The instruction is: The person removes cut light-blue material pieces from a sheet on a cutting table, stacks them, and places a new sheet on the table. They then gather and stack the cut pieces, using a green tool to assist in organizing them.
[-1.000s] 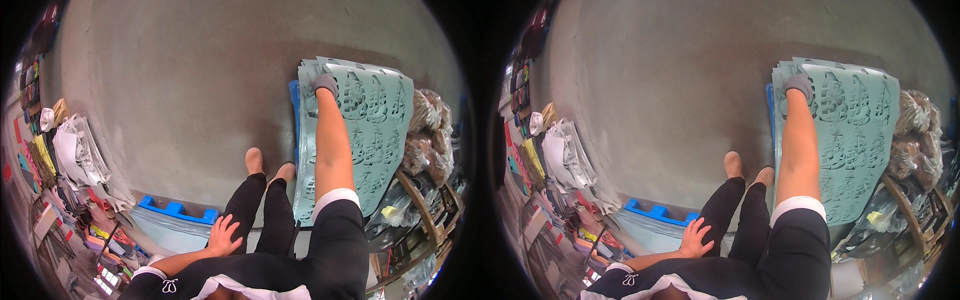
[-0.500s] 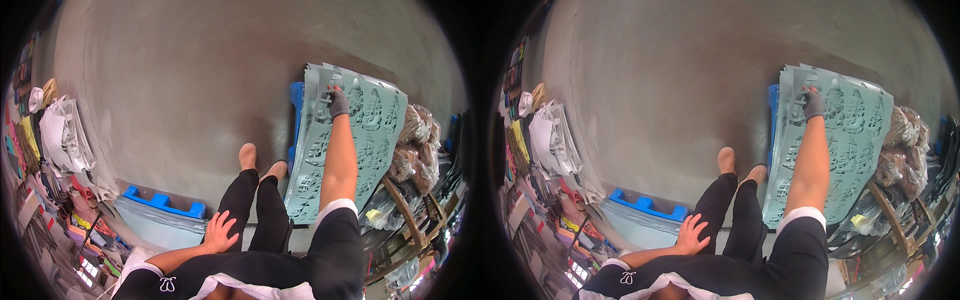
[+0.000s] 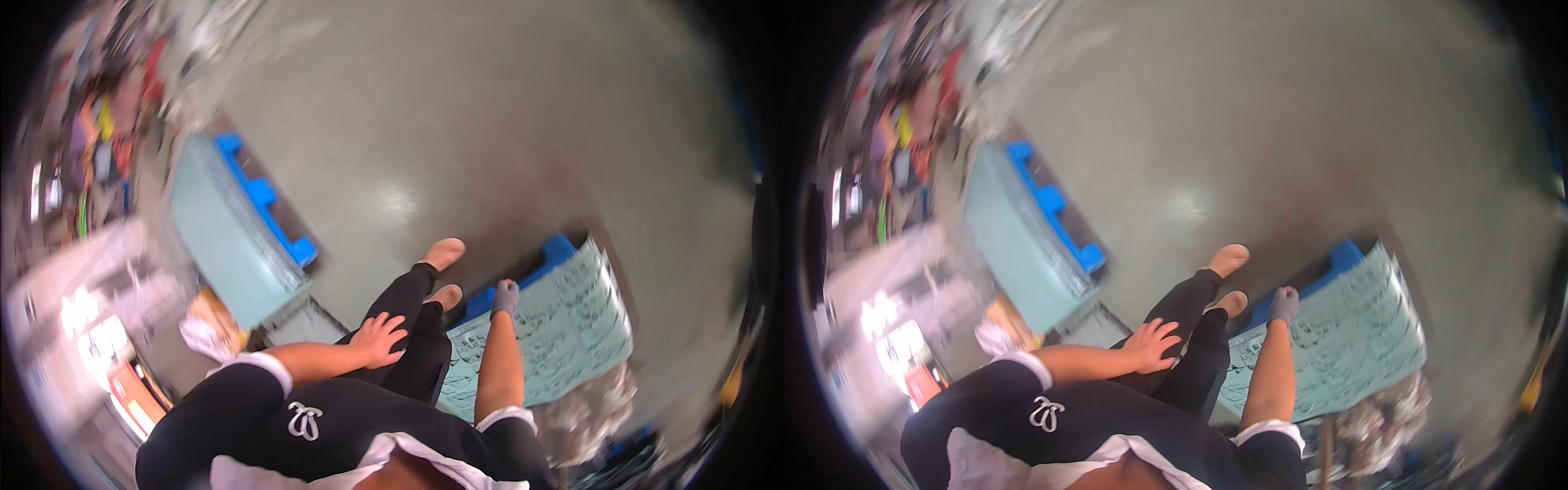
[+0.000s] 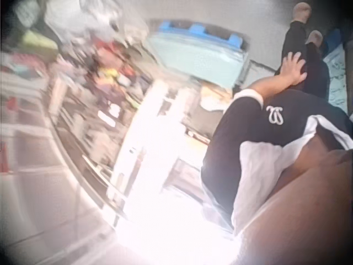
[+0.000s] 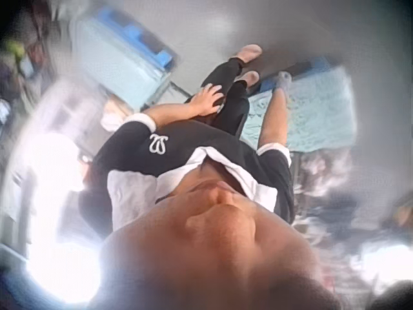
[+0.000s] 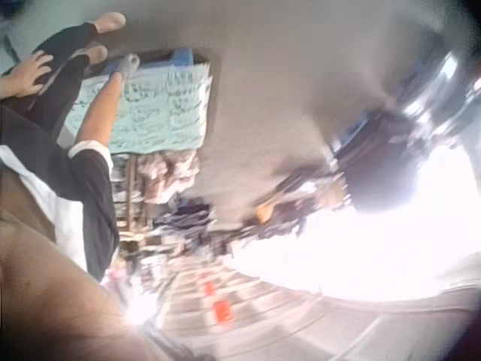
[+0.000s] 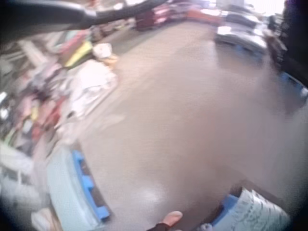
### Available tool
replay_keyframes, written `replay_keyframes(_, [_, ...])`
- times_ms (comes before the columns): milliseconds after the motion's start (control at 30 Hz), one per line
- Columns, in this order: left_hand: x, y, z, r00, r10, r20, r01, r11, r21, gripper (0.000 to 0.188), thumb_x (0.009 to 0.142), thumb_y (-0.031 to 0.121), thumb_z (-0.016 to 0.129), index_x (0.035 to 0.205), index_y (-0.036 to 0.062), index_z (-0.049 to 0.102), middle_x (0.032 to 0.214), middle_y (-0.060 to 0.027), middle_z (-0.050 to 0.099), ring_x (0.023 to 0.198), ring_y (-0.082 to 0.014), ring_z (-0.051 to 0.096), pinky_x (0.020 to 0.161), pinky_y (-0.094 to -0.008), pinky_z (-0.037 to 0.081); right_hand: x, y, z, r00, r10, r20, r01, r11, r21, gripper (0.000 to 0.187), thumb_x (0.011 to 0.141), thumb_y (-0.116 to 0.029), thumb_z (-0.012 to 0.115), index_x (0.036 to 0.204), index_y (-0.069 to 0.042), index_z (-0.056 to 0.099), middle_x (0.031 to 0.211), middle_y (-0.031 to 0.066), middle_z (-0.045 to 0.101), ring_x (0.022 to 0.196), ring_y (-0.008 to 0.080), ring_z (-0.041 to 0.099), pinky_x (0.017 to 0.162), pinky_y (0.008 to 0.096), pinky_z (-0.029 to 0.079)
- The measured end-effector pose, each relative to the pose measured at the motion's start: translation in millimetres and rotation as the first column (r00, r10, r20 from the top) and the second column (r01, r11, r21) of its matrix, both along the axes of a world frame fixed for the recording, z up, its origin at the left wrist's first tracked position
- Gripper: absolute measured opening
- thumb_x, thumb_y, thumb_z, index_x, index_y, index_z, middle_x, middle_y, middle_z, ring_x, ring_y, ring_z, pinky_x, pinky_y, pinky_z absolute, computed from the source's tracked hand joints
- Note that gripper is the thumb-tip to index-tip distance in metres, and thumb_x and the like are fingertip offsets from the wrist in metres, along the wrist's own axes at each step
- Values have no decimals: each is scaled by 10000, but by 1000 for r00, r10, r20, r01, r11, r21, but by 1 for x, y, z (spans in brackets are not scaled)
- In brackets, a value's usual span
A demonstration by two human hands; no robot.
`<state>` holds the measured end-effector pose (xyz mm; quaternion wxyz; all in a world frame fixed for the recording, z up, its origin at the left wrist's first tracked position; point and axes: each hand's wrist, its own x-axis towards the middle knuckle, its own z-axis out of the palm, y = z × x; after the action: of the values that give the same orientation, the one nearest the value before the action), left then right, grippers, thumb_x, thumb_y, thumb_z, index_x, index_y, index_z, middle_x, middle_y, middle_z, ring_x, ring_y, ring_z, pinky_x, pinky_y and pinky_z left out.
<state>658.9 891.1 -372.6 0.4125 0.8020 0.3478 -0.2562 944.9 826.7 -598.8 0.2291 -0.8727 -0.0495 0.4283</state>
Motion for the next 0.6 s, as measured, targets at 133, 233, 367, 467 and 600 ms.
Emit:
replay_keyframes(133, [-14, -33, 2, 989, 146, -20, -147, 989, -11, 506, 748, 370, 616, 1181, 123, 531, 1359, -107, 340, 1185, -338, 340, 871, -460, 377, -65, 34, 45, 913, 335, -231, -326, 942, 79, 212, 794, -181, 550, 885, 8, 582, 800, 74, 608, 752, 159, 555, 692, 308, 442])
replay_keyframes(233, [-36, -53, 8, 947, 303, -108, -314, 944, -104, 547, 808, 399, 567, 1278, 149, 445, 1417, -90, 276, 1250, -327, 294, 943, -485, 360, -73, 63, 87, 770, 588, -247, -546, 808, 220, 213, 796, -175, 543, 898, 8, 586, 780, 70, 607, 725, 163, 548, 681, 306, 439])
replay_keyframes(367, [-101, -88, 40, 754, 596, -278, -656, 709, -259, 616, 854, 442, 508, 1387, 204, 310, 1461, -120, 239, 1310, -320, 298, 1033, -447, 317, -41, 108, 140, 582, 808, -97, -810, 586, 14, 251, 768, -201, 526, 831, 30, 601, 724, 135, 603, 678, 205, 558, 658, 334, 440])
replay_keyframes(467, [-174, -117, 59, 492, 835, -246, -859, 420, -293, 724, 856, 552, 446, 1384, 79, 302, 1392, -186, 357, 1275, -333, 361, 1037, -434, 311, -30, 150, 175, 328, 941, 87, -907, 339, -248, 273, 759, -198, 539, 857, 42, 626, 739, 182, 630, 696, 262, 610, 651, 357, 456])
replay_keyframes(600, [-260, -154, 36, 170, 933, -318, -979, 123, -161, 593, 837, 483, 499, 1241, 50, 494, 1217, -184, 542, 1119, -324, 524, 946, -442, 389, -77, 220, 212, 428, 904, 25, -874, 420, -246, 280, 764, -155, 543, 945, 37, 637, 893, 210, 654, 866, 325, 636, 723, 370, 477])
